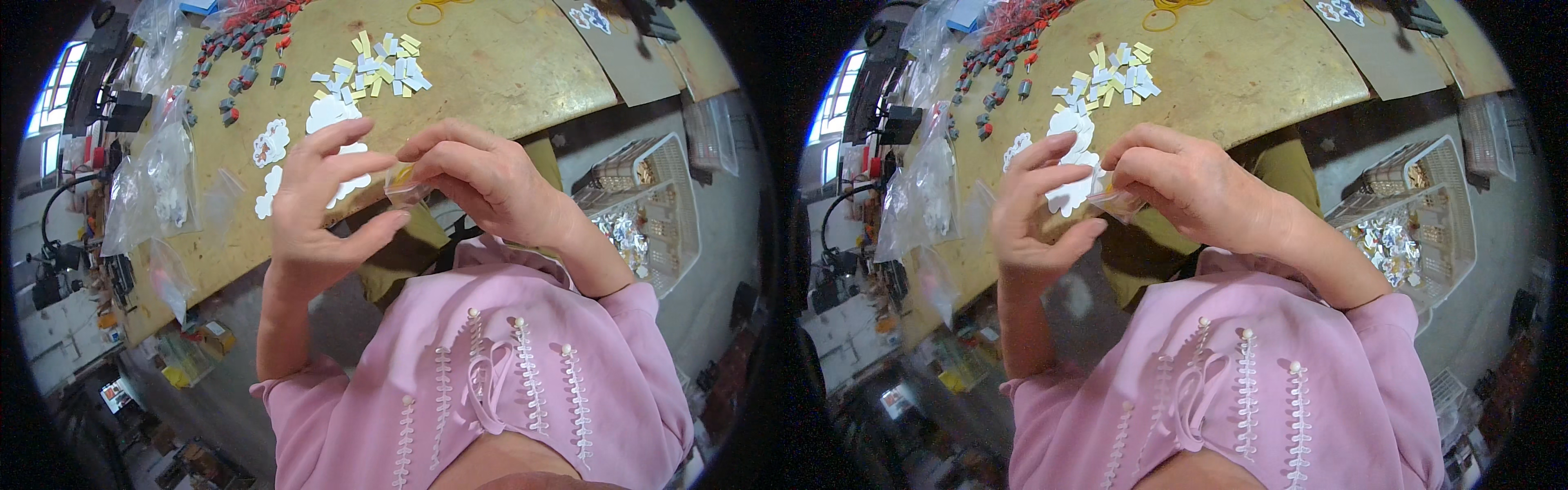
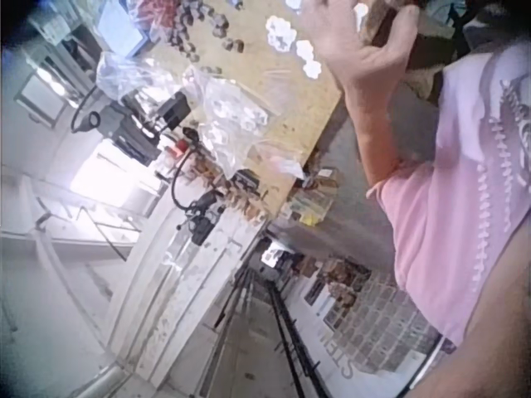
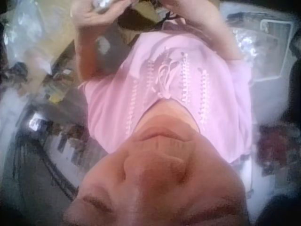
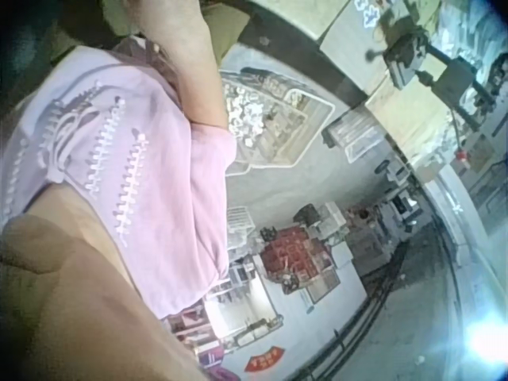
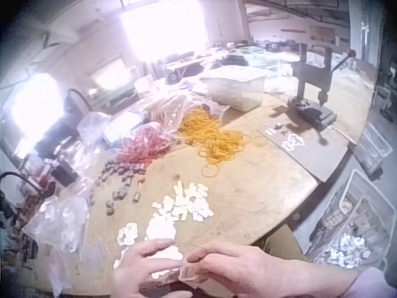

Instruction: The person assembles small craft kits by placing a white cloud-shaped cutout, a small printed sticker, a yellow rubber band, and a rectangular paper piece into a clear plastic bag. The person repeats this process multiple times, handling each item individually and sealing the bags.

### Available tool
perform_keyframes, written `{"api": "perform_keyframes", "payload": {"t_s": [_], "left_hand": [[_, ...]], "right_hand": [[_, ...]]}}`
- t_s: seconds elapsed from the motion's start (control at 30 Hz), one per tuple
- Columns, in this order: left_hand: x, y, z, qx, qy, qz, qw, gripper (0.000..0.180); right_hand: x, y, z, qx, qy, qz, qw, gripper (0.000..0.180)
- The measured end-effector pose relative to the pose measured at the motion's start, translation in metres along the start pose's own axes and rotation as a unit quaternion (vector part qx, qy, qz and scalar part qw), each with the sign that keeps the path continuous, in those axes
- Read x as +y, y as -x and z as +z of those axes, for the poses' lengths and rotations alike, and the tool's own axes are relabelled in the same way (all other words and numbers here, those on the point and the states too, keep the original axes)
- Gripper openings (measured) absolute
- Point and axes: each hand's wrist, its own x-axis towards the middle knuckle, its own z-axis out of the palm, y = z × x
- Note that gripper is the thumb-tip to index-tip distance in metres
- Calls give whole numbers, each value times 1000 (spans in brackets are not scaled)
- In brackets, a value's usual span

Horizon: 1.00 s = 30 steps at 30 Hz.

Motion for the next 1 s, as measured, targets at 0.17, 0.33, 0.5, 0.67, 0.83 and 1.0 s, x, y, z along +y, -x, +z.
{"api": "perform_keyframes", "payload": {"t_s": [0.17, 0.33, 0.5, 0.67, 0.83, 1.0], "left_hand": [[-13, 3, 12, -91, -132, 77, 984, 34], [-3, 9, 19, 58, 162, -145, 974, 32], [-8, 21, 45, 75, 246, -136, 957, 15], [-7, 22, 51, 125, 348, -146, 918, 12], [-14, 27, 58, 141, 383, -140, 902, 12], [-14, 25, 61, 137, 344, -162, 914, 10]], "right_hand": [[-3, 1, 8, -1, 10, -6, 1000, 22], [-1, 4, -2, 24, 35, 19, 999, 22], [2, 3, 1, 28, 46, 15, 998, 23], [-2, 6, 0, 81, -124, 170, 974, 20], [13, 14, -6, 85, -347, 257, 898, 11], [12, 15, -1, 93, -325, 266, 903, 7]]}}
